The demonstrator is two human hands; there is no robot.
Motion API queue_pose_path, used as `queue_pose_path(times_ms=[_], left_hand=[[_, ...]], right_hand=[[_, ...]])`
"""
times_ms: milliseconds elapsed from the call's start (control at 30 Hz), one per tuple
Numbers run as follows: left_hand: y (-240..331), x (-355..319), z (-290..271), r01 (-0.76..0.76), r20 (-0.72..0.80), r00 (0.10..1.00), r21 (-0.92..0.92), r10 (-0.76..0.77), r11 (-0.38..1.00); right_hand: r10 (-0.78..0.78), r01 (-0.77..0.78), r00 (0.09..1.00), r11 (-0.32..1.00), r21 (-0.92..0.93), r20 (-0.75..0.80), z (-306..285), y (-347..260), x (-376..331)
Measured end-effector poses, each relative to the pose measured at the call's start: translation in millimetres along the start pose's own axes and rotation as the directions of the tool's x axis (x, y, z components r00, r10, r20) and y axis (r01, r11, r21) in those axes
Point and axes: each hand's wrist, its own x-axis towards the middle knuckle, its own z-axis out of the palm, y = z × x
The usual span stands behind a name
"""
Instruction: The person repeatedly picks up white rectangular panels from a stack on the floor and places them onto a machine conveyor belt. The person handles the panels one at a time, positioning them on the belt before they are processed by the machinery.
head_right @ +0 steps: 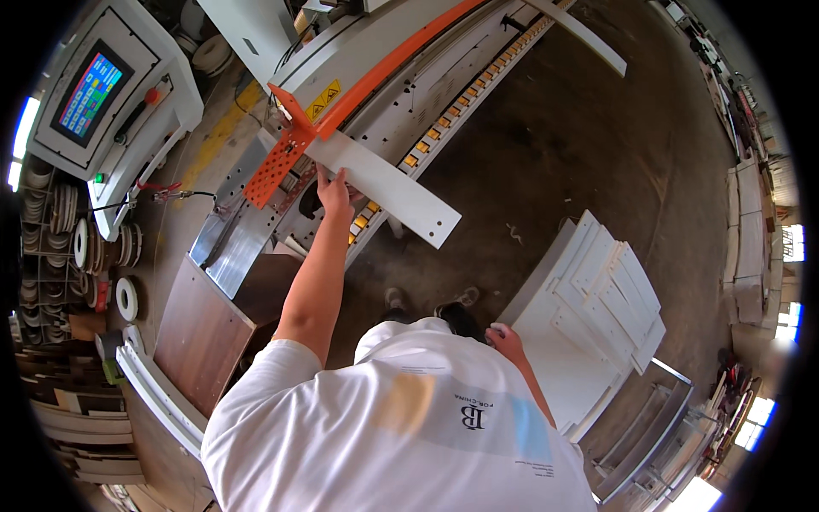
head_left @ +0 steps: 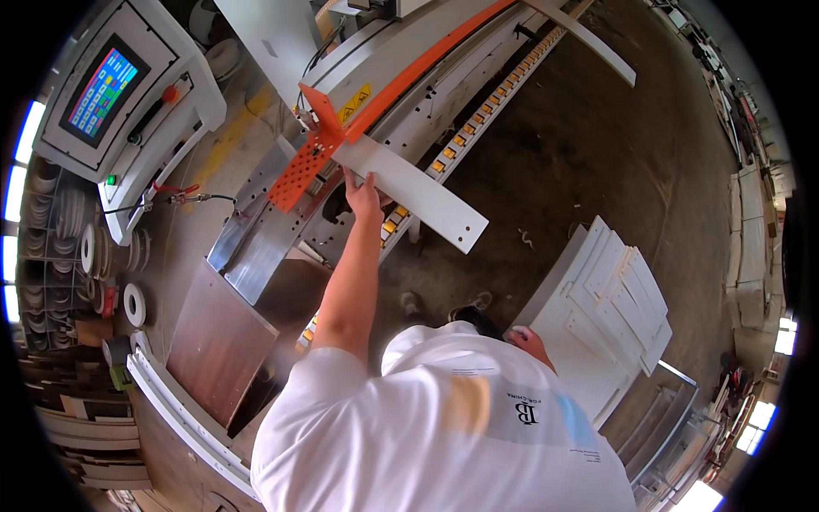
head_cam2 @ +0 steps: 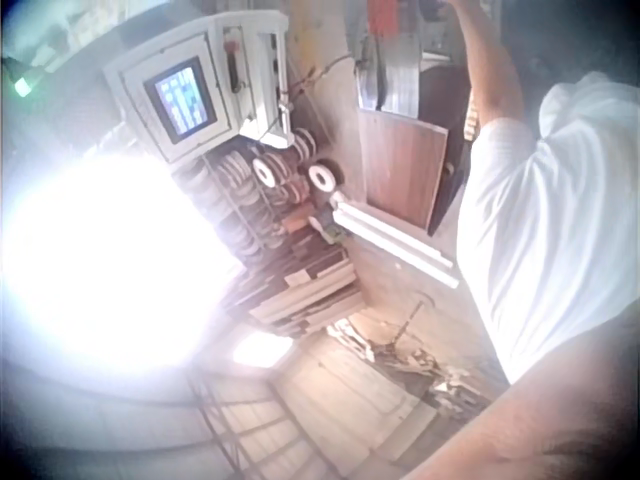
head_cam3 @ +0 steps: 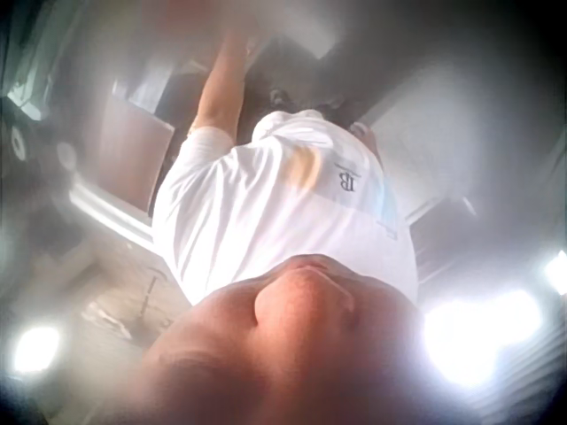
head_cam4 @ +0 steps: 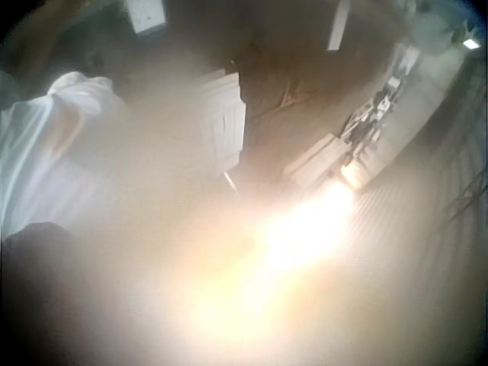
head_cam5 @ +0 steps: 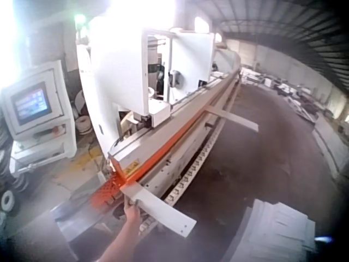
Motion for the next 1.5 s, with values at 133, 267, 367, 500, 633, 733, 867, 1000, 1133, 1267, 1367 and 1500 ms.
queue_pose_path(times_ms=[133,267,367,500,633,733,867,1000,1133,1267,1367,1500], left_hand=[[0,18,20,0.113,0.034,0.993,0.069,-0.115,0.991],[14,23,-4,-0.043,0.146,0.989,0.489,-0.033,0.871],[69,-28,-17,-0.107,0.166,0.984,0.261,0.065,0.959],[155,-21,-120,-0.394,-0.049,0.905,0.271,0.422,0.878],[230,64,-289,-0.418,-0.431,0.569,0.581,0.7,0.698],[278,88,-350,-0.212,-0.42,0.426,0.815,0.802,0.539],[305,108,-374,-0.038,-0.261,0.651,0.927,0.713,0.374],[319,142,-385,-0.016,-0.181,0.741,0.958,0.646,0.286],[311,125,-354,-0.001,-0.141,0.755,0.976,0.64,0.216],[348,92,-354,0.006,-0.11,0.639,0.99,0.761,0.138],[357,61,-331,-0.026,-0.09,0.663,0.989,0.743,0.143],[357,65,-340,-0.131,-0.037,0.638,0.979,0.769,0.156]], right_hand=[[-0.06,0.061,0.998,0.997,-0.039,0.026,-8,4,7],[-0.126,0.125,0.992,0.982,-0.142,0.004,-9,3,13],[-0.093,0.088,0.995,0.984,-0.156,-0.021,-7,28,16],[-0.062,0.06,0.998,0.994,-0.095,-0.018,-17,94,32],[-0.191,0.184,0.981,0.904,-0.385,0.019,-25,107,35],[-0.229,0.222,0.973,0.89,-0.399,0.031,-29,95,28],[-0.006,0.005,1.0,0.979,-0.204,-0.001,-26,35,5],[-0.023,0.018,0.999,0.99,-0.143,-0.028,-20,8,3],[-0.015,0.01,0.999,0.994,-0.111,-0.046,-15,6,-8],[-0.127,0.121,0.992,0.964,-0.237,-0.007,-23,59,7],[-0.215,0.192,0.976,0.903,-0.384,-0.017,-24,81,2],[-0.191,0.16,0.981,0.906,-0.391,-0.04,-20,97,1]])
